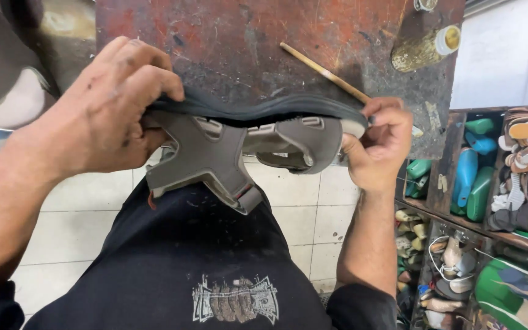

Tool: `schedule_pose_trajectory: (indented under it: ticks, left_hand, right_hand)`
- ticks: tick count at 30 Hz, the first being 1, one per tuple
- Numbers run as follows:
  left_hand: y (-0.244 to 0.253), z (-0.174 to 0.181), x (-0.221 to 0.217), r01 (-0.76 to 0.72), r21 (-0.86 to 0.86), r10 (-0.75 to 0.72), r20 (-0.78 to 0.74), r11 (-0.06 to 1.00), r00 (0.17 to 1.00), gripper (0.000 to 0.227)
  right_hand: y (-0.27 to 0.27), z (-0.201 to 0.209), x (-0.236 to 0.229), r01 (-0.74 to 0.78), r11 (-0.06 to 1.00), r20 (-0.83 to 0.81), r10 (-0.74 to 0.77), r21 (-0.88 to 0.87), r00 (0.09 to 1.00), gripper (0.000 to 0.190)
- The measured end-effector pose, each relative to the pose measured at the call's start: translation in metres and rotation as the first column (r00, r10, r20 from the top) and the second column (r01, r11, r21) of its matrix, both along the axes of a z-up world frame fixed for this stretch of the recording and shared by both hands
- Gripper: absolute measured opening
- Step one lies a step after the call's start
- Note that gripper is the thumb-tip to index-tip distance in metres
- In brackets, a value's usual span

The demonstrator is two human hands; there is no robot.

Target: The person applies a substance to the sole of a grey sandal using a brush, then manipulates the sandal's straps and sole to check the fit. They place the sandal on a glass counter and briefly handle a piece of cardboard before the video ends.

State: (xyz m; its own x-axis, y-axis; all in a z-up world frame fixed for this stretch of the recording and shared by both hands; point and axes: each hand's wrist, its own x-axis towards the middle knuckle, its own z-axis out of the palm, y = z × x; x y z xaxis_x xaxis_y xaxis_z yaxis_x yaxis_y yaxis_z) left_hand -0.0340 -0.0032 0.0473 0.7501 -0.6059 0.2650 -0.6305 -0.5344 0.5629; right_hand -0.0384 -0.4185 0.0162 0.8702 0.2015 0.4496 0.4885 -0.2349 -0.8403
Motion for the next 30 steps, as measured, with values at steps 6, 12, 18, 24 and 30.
schedule_pose_trajectory:
  ticks: [6, 12, 18, 24, 30]
  left_hand:
    - [-0.011, 0.019, -0.001, 0.102, 0.21, -0.074, -0.138, 0.972, 0.988, 0.054]
    - [-0.024, 0.027, -0.004, 0.128, 0.543, -0.329, 0.292, 0.83, 0.898, 0.07]
    - [-0.057, 0.044, -0.002, 0.219, 0.834, -0.518, 0.091, 0.507, 0.851, 0.065]
    - [-0.072, 0.05, 0.015, 0.374, 0.82, -0.497, -0.129, 0.433, 0.858, 0.066]
    - [-0.069, 0.04, 0.023, 0.352, 0.75, -0.486, -0.047, 0.56, 0.873, 0.063]
  right_hand:
    - [0.023, 0.03, -0.021, -0.006, 0.974, 0.045, 0.017, -0.227, 0.999, 0.034]
    - [0.018, 0.029, -0.034, 0.036, 0.911, 0.029, -0.027, -0.41, 0.999, 0.032]
    - [0.018, 0.033, -0.038, 0.058, 0.862, 0.041, -0.043, -0.504, 0.998, 0.036]
    - [0.009, 0.02, -0.041, 0.122, 0.857, 0.085, -0.091, -0.5, 0.992, 0.041]
    - [0.014, 0.023, -0.037, 0.128, 0.885, 0.115, -0.085, -0.448, 0.99, 0.045]
